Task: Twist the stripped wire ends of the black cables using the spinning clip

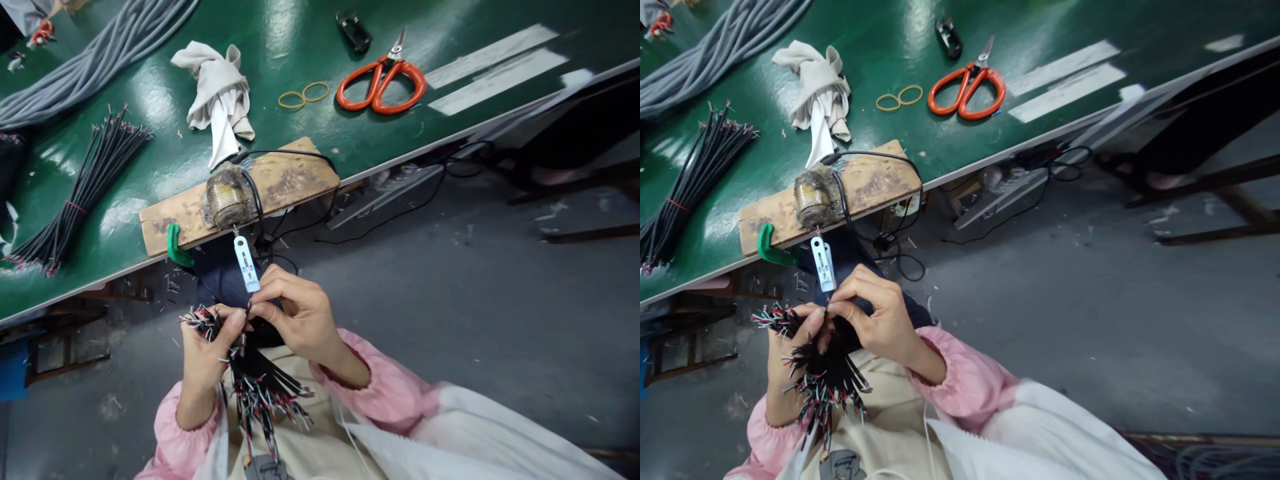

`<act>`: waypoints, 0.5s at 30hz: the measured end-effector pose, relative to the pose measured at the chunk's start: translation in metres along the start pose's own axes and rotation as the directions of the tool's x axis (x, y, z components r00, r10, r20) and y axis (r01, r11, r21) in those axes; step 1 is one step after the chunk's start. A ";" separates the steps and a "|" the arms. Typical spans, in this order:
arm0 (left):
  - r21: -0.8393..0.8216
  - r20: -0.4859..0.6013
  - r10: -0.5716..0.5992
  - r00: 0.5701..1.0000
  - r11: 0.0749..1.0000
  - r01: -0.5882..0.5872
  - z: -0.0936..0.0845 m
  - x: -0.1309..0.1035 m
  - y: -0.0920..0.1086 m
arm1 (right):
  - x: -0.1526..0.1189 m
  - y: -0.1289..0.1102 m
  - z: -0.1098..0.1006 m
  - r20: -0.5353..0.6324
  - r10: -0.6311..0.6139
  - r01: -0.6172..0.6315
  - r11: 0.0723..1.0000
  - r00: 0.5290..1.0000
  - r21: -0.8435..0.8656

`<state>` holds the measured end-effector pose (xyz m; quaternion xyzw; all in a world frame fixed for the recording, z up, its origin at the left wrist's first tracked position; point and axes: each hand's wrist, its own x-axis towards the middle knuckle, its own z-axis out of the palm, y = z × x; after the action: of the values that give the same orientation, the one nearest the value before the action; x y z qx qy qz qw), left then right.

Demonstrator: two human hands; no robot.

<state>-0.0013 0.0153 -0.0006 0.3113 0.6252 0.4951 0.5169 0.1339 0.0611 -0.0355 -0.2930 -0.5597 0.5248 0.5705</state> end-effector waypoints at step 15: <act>-0.065 -0.003 0.191 0.982 0.979 -0.191 0.004 0.010 -0.007 | 0.056 0.003 0.009 0.211 0.529 -0.563 0.700 0.822 0.440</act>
<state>0.0005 0.0228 -0.0103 0.3537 0.5753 0.5619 0.4776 0.1144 0.1115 -0.0180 -0.2754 -0.3171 0.8023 0.4243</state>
